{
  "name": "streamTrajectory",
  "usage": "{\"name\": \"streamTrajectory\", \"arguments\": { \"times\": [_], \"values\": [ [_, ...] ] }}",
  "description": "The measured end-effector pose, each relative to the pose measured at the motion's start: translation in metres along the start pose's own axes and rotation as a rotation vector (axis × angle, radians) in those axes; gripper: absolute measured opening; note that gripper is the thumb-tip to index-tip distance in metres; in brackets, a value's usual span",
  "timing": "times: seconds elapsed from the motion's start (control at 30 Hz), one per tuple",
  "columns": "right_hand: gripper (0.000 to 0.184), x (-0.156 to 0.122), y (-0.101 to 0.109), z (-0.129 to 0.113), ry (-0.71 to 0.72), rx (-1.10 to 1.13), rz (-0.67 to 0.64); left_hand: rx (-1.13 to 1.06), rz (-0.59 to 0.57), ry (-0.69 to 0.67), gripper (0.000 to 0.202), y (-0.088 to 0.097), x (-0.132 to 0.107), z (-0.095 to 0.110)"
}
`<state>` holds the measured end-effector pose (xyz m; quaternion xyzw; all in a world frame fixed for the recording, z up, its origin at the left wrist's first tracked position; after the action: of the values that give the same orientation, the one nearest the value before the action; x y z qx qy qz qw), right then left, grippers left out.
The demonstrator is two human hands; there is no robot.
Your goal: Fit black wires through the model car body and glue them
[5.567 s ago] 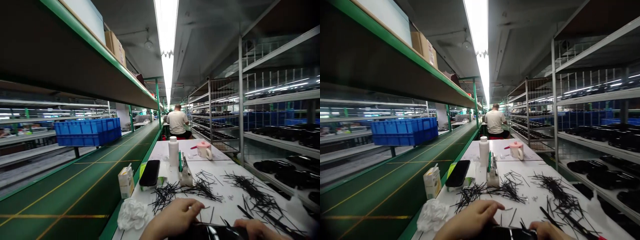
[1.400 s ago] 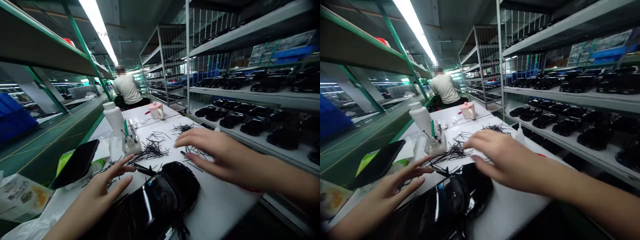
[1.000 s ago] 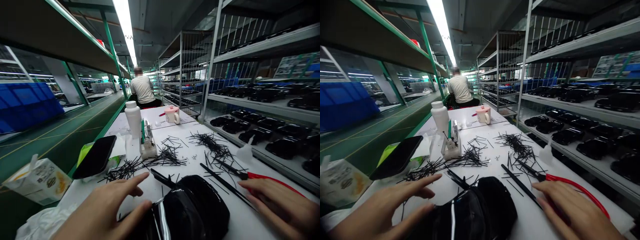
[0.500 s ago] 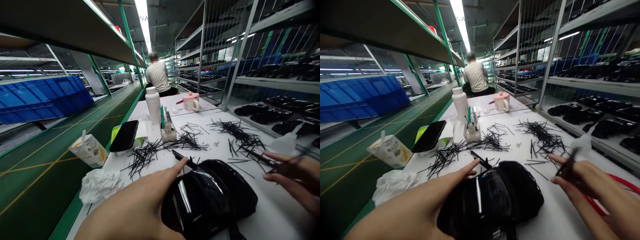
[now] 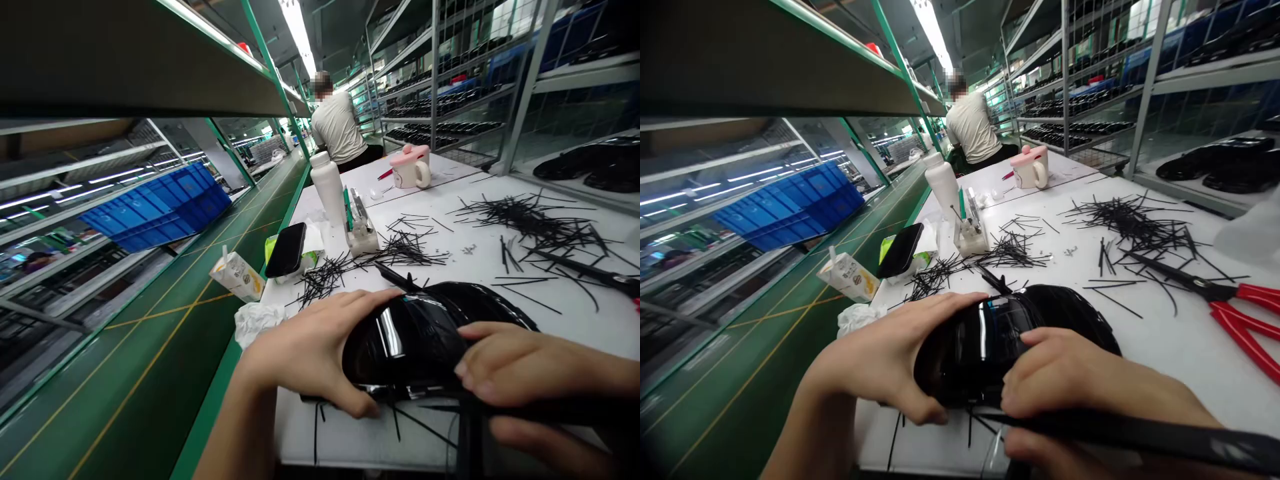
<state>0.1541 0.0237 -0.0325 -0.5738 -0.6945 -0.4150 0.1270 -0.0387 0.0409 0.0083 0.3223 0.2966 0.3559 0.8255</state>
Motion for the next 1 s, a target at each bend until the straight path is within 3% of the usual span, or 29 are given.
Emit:
{"name": "streamTrajectory", "arguments": {
  "times": [0.07,0.27,0.73,1.0],
  "values": [
    [0.021,0.008,-0.011,-0.008,0.077,0.008,-0.046,-0.010,-0.015,-0.021,0.109,0.001,0.001,-0.002],
    [0.021,0.001,-0.024,-0.009,0.192,-0.026,0.011,-0.026,-0.035,-0.056,0.110,-0.001,0.001,-0.002],
    [0.020,0.005,-0.017,-0.014,-0.008,0.089,0.024,-0.017,-0.068,-0.081,0.107,0.001,0.000,-0.002],
    [0.011,0.021,-0.024,-0.032,0.064,0.108,-0.035,-0.004,-0.060,-0.122,0.106,0.000,0.000,-0.001]
  ]
}}
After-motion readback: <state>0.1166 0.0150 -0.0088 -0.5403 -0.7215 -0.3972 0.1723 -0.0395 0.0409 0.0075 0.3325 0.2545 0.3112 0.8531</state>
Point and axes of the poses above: each hand's wrist, its own x-axis towards the middle knuckle, its own y-axis out of the back of the hand, z = x × y, the point moved 7 cm from there along x, towards the middle knuckle, and after that the axes turned 9 degrees about -x, right-handed, at the moved point
